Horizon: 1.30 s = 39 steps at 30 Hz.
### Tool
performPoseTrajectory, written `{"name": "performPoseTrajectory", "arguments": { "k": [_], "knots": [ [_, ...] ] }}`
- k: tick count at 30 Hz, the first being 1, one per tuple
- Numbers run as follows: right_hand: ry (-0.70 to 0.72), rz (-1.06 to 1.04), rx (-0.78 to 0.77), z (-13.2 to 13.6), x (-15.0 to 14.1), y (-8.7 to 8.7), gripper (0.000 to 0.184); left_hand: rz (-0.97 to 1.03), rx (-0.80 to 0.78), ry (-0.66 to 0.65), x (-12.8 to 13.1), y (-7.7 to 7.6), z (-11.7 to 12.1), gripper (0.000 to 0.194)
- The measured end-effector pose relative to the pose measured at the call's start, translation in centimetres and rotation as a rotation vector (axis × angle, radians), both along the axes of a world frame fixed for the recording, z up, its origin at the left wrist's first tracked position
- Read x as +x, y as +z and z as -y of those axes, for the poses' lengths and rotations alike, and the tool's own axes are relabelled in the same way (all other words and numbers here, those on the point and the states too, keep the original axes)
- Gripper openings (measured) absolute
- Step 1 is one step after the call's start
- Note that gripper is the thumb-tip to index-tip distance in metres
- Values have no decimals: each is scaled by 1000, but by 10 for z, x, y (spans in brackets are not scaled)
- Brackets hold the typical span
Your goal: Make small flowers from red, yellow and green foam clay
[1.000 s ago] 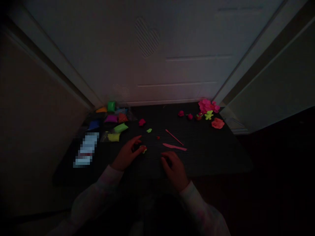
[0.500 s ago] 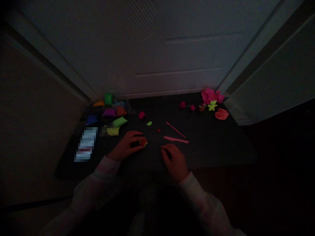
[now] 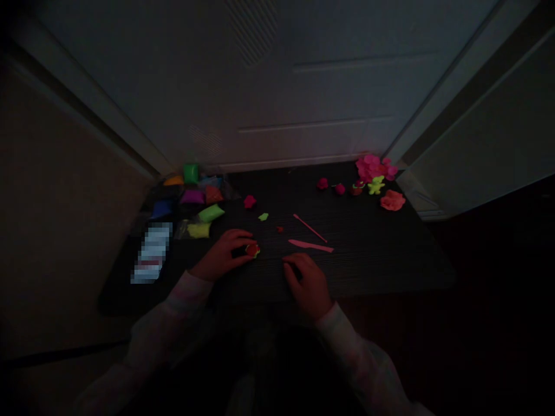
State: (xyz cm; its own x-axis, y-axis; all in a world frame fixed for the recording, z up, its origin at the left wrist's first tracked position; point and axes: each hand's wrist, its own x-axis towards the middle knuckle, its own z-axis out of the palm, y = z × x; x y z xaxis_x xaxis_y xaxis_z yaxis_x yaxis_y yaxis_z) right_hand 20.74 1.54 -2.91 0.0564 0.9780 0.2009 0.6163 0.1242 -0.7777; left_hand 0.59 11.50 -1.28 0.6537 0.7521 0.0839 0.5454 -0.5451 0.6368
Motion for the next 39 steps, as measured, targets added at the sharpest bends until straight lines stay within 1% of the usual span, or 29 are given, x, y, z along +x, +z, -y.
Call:
{"name": "performPoseTrajectory", "arguments": {
  "k": [8, 14, 18, 21, 23, 27, 33, 35, 38, 39],
  "knots": [
    [2, 4, -4, -1, -1, 2, 16, 3, 4, -15, 0, -1, -1, 25],
    [14, 17, -3, -1, -1, -2, 15, 10, 15, -20, 2, -2, 0, 33],
    [12, 18, 0, -1, -1, -3, 15, 8, 20, -34, 3, -2, -1, 23],
    [13, 20, -4, -1, -1, -3, 15, 21, 29, -23, 4, -3, 0, 19],
    [15, 22, -6, -1, -1, -2, 15, 31, 34, -20, 5, -3, 0, 22],
    [17, 25, -11, -1, -1, -3, 16, 54, 44, -9, 5, -4, 1, 33],
    [18, 29, -23, -1, -1, -3, 16, 72, 53, 8, 4, -7, 1, 21],
    [15, 30, -27, -1, -1, -3, 16, 74, 55, 14, 4, -8, 2, 24],
    [9, 29, -31, -2, -1, -2, 16, 78, 61, 22, 3, -8, 3, 35],
    [8, 28, -32, -2, -1, -2, 16, 80, 63, 24, 3, -9, 3, 35]
  ]
}}
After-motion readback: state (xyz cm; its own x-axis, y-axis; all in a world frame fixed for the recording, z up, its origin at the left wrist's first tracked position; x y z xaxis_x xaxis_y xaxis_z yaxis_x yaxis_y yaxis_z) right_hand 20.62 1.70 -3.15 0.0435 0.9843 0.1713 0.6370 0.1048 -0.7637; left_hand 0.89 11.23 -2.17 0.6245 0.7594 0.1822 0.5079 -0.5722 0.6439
